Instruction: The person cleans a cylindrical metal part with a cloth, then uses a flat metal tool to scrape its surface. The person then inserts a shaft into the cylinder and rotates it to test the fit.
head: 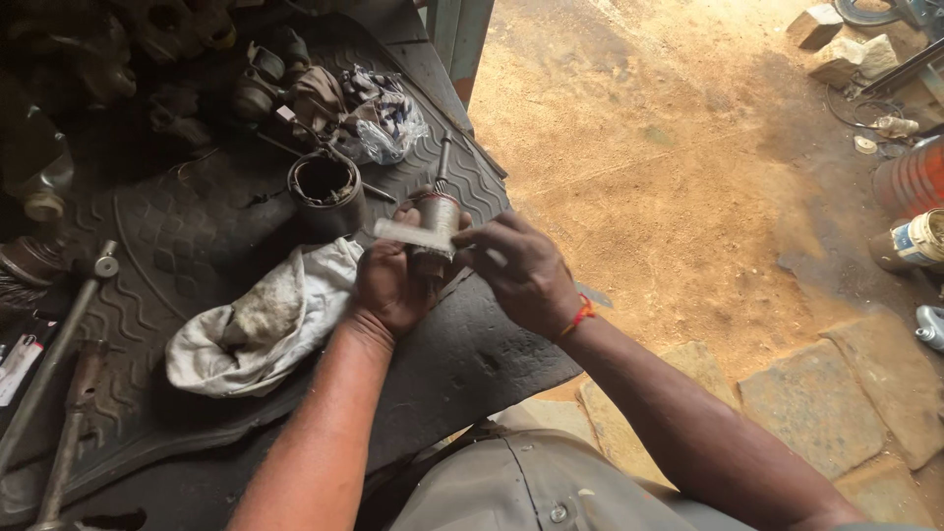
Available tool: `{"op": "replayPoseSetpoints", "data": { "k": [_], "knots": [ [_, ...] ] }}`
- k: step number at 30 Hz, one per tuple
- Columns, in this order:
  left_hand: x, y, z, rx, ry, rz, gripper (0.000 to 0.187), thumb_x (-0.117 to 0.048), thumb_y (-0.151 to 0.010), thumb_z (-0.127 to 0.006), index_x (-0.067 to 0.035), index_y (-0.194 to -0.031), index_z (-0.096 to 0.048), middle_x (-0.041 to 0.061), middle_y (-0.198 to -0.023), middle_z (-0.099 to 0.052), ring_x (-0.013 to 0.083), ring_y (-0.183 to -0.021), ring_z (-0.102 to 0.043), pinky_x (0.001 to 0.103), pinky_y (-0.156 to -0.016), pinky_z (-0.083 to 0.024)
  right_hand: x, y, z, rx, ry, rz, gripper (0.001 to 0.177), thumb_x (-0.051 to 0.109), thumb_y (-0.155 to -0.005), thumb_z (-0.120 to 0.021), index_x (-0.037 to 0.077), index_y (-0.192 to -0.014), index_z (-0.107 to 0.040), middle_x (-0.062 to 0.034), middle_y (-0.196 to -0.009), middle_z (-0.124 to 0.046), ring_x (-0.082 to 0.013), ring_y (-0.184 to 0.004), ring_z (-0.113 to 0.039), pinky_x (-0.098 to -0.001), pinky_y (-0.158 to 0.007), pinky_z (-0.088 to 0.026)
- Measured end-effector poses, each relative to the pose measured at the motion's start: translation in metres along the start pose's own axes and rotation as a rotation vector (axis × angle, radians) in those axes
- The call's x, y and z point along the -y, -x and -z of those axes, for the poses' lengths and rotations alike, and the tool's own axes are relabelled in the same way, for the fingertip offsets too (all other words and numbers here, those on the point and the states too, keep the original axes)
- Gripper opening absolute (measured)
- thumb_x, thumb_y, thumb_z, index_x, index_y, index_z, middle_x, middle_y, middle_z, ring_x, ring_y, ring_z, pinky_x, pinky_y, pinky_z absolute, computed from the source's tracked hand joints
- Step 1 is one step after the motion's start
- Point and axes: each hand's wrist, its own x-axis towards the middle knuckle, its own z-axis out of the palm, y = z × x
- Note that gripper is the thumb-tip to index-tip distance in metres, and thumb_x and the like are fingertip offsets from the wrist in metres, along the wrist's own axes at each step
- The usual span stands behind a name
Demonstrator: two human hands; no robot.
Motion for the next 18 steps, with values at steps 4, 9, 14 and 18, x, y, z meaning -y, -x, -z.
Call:
{"op": "replayPoseSetpoints", "data": {
  "k": [4,9,14,18],
  "knots": [
    [-0.003,-0.001,-0.001,0.070,-0.074,-0.063,0.043,-0.034,-0.112,-0.040,-0.009,-0.148,-0.046,0.024,-0.133,-0.061,0.0309,-0.112,-0.066,0.040,-0.095,-0.058,-0.004,0.006,-0.001,0.021,0.023,0.101,0.015,0.018,-0.097,-0.072,0.011,-0.110,-0.075,-0.0088,-0.089,-0.060,-0.0242,-0.078,-0.063,-0.0376,-0.067,-0.052],
    [0.000,-0.002,-0.005,-0.003,0.104,-0.017,0.039,-0.029,-0.109,-0.039,-0.011,-0.142,-0.046,0.025,-0.127,-0.061,0.0351,-0.110,-0.066,0.047,-0.094,-0.059,-0.015,0.006,0.001,-0.024,-0.165,0.067,0.014,0.015,-0.098,-0.072,0.012,-0.111,-0.073,-0.0066,-0.096,-0.064,-0.0206,-0.083,-0.069,-0.0332,-0.070,-0.057],
    [0.001,0.000,-0.009,0.033,0.071,-0.004,0.036,-0.024,-0.111,-0.040,-0.013,-0.144,-0.047,0.026,-0.131,-0.060,0.0368,-0.115,-0.064,0.049,-0.095,-0.056,-0.016,0.010,0.009,0.046,-0.053,0.098,0.015,0.017,-0.095,-0.074,0.011,-0.108,-0.074,-0.0079,-0.092,-0.064,-0.0217,-0.078,-0.067,-0.0343,-0.067,-0.054],
    [0.001,0.002,-0.011,-0.010,0.069,-0.019,0.043,-0.035,-0.111,-0.043,-0.011,-0.146,-0.050,0.026,-0.133,-0.060,0.0376,-0.116,-0.063,0.051,-0.100,-0.056,-0.015,0.010,0.012,0.033,-0.101,0.025,0.016,0.022,-0.094,-0.074,0.013,-0.108,-0.076,-0.0070,-0.092,-0.065,-0.0205,-0.076,-0.069,-0.0344,-0.064,-0.054]
  ]
}}
